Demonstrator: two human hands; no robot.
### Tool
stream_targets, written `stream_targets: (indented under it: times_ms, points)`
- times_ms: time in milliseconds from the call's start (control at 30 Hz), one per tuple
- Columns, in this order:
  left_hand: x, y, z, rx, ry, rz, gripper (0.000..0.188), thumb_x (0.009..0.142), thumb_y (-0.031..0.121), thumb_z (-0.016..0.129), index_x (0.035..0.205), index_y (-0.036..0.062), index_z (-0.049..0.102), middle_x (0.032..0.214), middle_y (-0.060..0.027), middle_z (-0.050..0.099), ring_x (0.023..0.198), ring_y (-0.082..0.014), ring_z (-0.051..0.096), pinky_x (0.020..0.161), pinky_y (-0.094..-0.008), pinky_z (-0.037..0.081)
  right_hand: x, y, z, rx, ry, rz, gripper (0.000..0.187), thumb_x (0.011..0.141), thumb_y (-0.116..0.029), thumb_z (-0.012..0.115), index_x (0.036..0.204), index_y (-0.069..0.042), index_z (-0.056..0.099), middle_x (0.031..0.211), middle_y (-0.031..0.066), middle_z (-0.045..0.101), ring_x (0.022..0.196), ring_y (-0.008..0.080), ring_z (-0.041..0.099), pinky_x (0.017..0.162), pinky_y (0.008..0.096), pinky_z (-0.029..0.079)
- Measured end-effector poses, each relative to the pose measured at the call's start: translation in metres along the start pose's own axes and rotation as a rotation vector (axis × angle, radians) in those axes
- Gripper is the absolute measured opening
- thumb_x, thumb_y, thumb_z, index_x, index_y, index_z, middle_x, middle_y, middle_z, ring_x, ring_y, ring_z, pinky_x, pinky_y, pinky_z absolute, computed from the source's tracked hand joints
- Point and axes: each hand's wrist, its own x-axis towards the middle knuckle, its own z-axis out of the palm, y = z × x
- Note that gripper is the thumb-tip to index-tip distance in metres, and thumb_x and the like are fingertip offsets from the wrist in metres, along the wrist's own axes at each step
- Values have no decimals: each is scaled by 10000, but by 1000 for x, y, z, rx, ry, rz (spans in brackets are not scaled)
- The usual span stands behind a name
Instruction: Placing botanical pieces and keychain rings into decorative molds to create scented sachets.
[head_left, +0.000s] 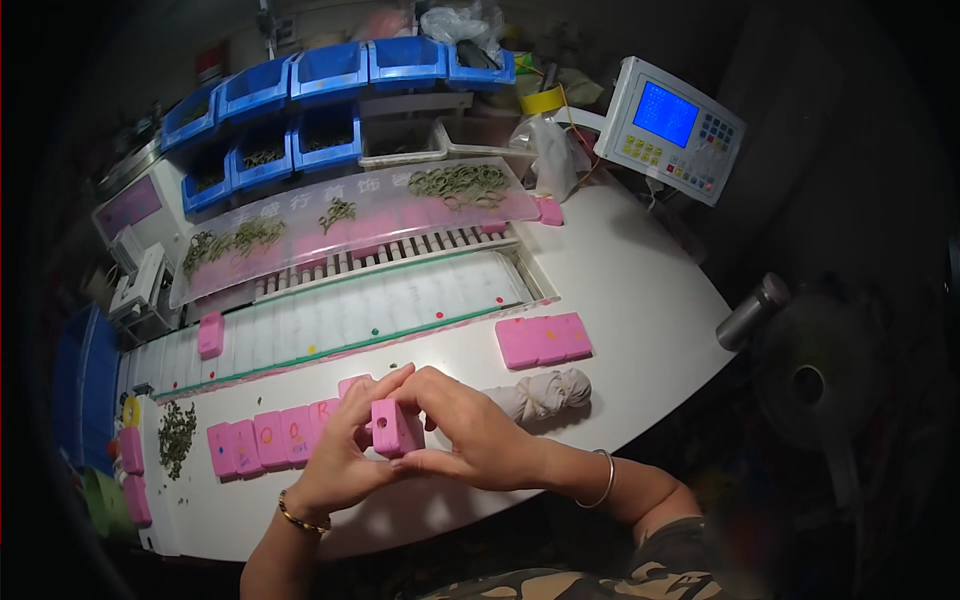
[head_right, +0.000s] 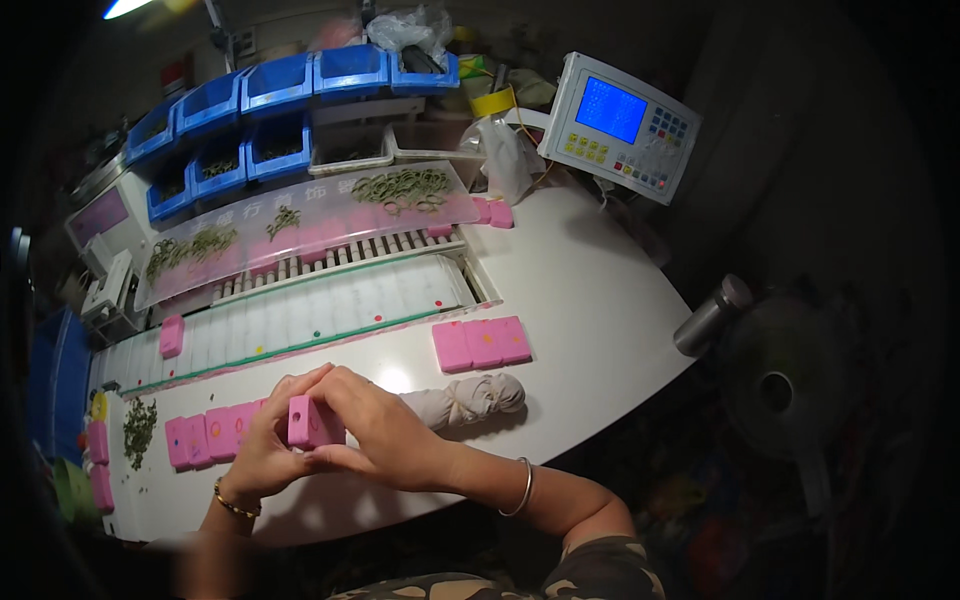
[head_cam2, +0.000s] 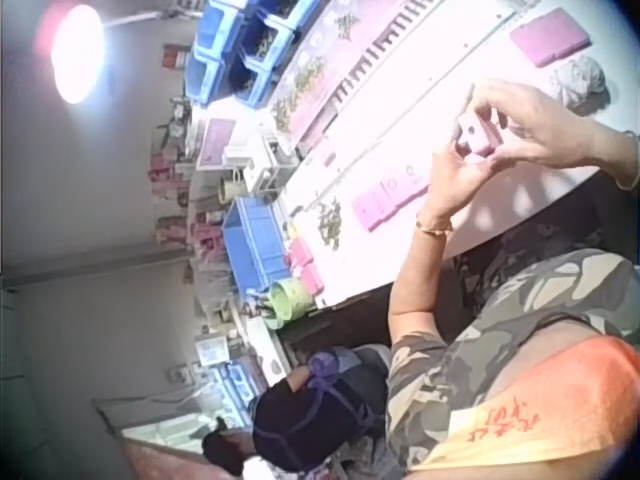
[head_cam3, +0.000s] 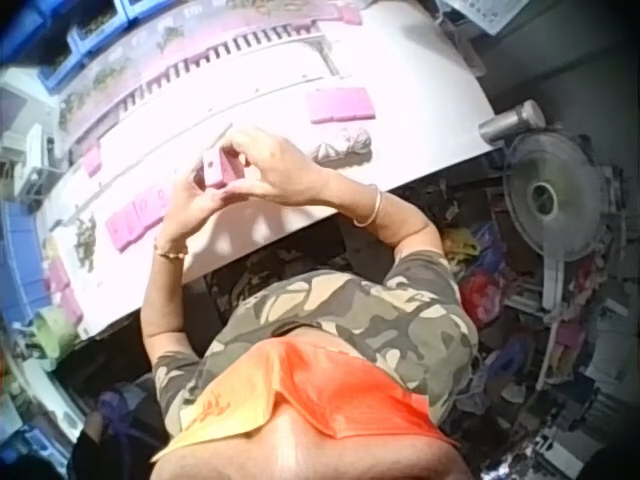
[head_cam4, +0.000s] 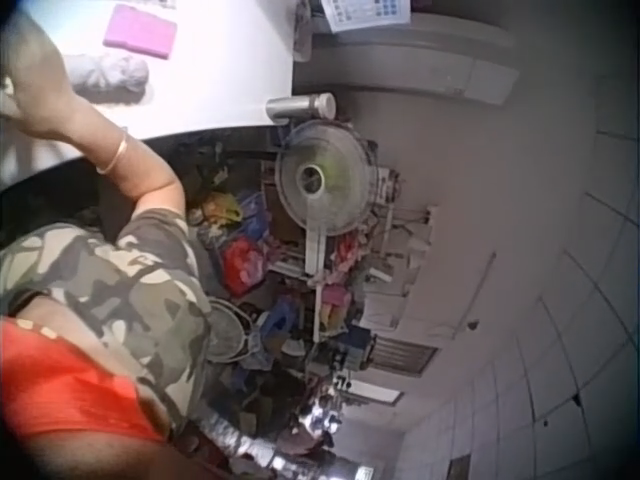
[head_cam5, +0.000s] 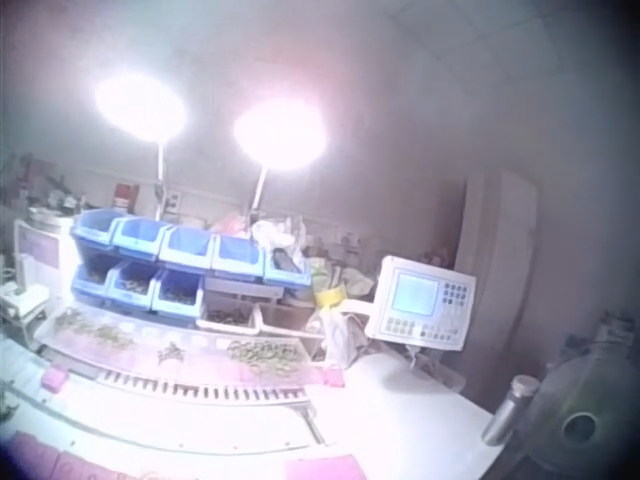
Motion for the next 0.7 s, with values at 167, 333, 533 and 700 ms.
stream_targets:
  times_ms: [167, 333, 533, 700]
  points:
    - [-14, 10, -18, 115, -88, 24, 892, 717, 178, 864, 1476, 74, 406, 1063, -37, 510, 997, -177, 474, 931, -314, 394, -1, -6, 18, -184, 58, -176, 544, 829, -237, 751, 1253, -13, 493, 1071, 153, 535, 917, 311, 573, 811, 374, 497]
    - [-9, 9, 4, 175, 32, 38, 892, 744, 132, 838, 1494, 74, 359, 1177, -76, 464, 1082, -191, 529, 924, -327, 498, -2, -7, 10, -26, 13, 56, 571, 810, -233, 772, 1248, -16, 476, 1079, 143, 530, 929, 292, 583, 781, 366, 503]
    - [-18, 14, -14, 193, -122, 34, 904, 755, 112, 828, 1501, 43, 322, 1208, -70, 461, 1113, -182, 538, 934, -295, 499, -6, -14, 6, -31, -60, -26, 530, 835, -180, 745, 1270, -21, 486, 1142, 156, 542, 997, 290, 591, 835, 376, 506]
    - [-20, 2, 7, -192, 51, -67, 801, 766, 67, 813, 1442, 29, 386, 1157, -51, 492, 1101, -134, 529, 918, -268, 483, -10, 3, -12, 64, -201, -17, 563, 901, -109, 663, 1399, -1, 424, 1334, 187, 499, 1179, 276, 554, 910, 352, 502]
